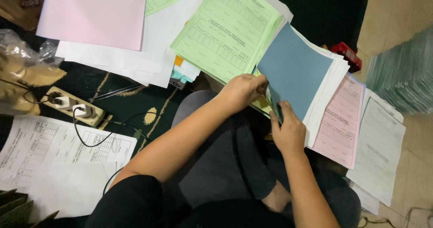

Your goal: The person sorts through stacks of colored paper forms by hand, flipping through them to align them into neat piles.

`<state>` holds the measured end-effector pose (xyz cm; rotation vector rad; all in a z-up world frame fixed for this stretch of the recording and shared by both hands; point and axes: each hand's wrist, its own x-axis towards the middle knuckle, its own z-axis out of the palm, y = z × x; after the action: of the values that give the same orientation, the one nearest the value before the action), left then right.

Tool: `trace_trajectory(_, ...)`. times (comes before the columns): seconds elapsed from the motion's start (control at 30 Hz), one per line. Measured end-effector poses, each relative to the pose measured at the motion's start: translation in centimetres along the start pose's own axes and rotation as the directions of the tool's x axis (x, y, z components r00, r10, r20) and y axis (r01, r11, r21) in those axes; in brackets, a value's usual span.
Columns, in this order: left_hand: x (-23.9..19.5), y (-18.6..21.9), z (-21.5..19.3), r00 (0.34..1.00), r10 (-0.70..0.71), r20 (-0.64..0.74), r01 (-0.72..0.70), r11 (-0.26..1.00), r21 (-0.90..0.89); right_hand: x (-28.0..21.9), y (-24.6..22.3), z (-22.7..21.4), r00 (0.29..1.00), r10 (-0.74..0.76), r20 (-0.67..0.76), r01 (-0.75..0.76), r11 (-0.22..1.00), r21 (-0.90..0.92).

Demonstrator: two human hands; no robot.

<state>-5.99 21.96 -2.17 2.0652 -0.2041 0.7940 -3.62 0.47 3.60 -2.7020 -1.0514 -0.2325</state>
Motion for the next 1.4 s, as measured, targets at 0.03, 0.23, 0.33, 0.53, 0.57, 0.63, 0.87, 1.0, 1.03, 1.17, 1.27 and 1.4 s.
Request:
trace_trajectory(0.03, 0.1, 0.4, -0.2, 1.0, -0.005, -0.006, 0.006, 1.0, 0.007, 0.1, 0.6, 0.4, 1.0, -0.009, 0.003, 0.009, 1.0, 0.004)
trace_trajectory(0.23, 0.2, 1.9, -1.7, 0.995, 0.086, -0.047, -0.088, 0.995, -0.042, 0.6, 2.9, 1.0, 0.999, 0.047, 0.012, -0.046, 0.996, -0.079)
trace_trajectory(0.33, 0.3, 1.5, -1.8, 0.997, 0.08, -0.006, -0.08, 0.991, -0.105, 0.7, 4.0, 0.7, 0.988, 0.153, 0.014, -0.153, 0.988, -0.018)
trace_trajectory(0.53, 0.3, 1.3, -2.1, 0.998, -0.064, 0.007, 0.065, 0.985, -0.161, 2.3, 7.7, 1.2, 0.945, 0.316, 0.084, -0.323, 0.942, 0.093)
trace_trajectory(0.57, 0.3, 1.3, -2.1, 0.997, -0.071, -0.025, 0.067, 0.987, -0.147, 2.4, 7.5, 1.0, 0.948, 0.306, 0.085, -0.313, 0.945, 0.094)
trace_trajectory(0.63, 0.3, 1.2, -1.9, 0.995, -0.079, -0.053, 0.072, 0.989, -0.131, 2.3, 6.2, 0.4, 0.951, 0.298, 0.088, -0.306, 0.947, 0.097)
trace_trajectory(0.87, 0.6, 1.1, -1.2, 0.984, -0.049, -0.173, 0.026, 0.991, -0.129, 2.1, 2.6, -1.5, 0.958, 0.269, 0.095, -0.279, 0.953, 0.118)
trace_trajectory(1.0, 0.7, 1.2, -2.0, 0.978, 0.078, -0.194, -0.086, 0.996, -0.031, 2.1, 4.5, -0.3, 0.95, 0.296, 0.101, -0.305, 0.948, 0.093)
trace_trajectory(1.03, 0.9, 1.2, -3.4, 0.978, 0.077, -0.192, -0.083, 0.996, -0.024, 2.2, 5.7, -0.5, 0.951, 0.292, 0.103, -0.302, 0.948, 0.1)
trace_trajectory(1.17, 1.0, -1.6, -11.3, 0.987, 0.128, -0.1, -0.067, 0.882, 0.466, 4.4, 8.3, -4.4, 0.964, 0.254, -0.084, -0.255, 0.967, 0.002)
trace_trajectory(1.27, 0.8, -5.9, -16.8, 0.985, -0.132, 0.111, 0.019, 0.724, 0.689, 7.2, 5.7, -8.7, 0.948, 0.029, -0.317, -0.105, 0.969, -0.224)
trace_trajectory(1.4, 1.6, -7.4, -20.2, 0.841, -0.348, 0.413, 0.001, 0.765, 0.644, 13.4, -3.8, -9.4, 0.87, -0.266, -0.415, 0.15, 0.945, -0.291)
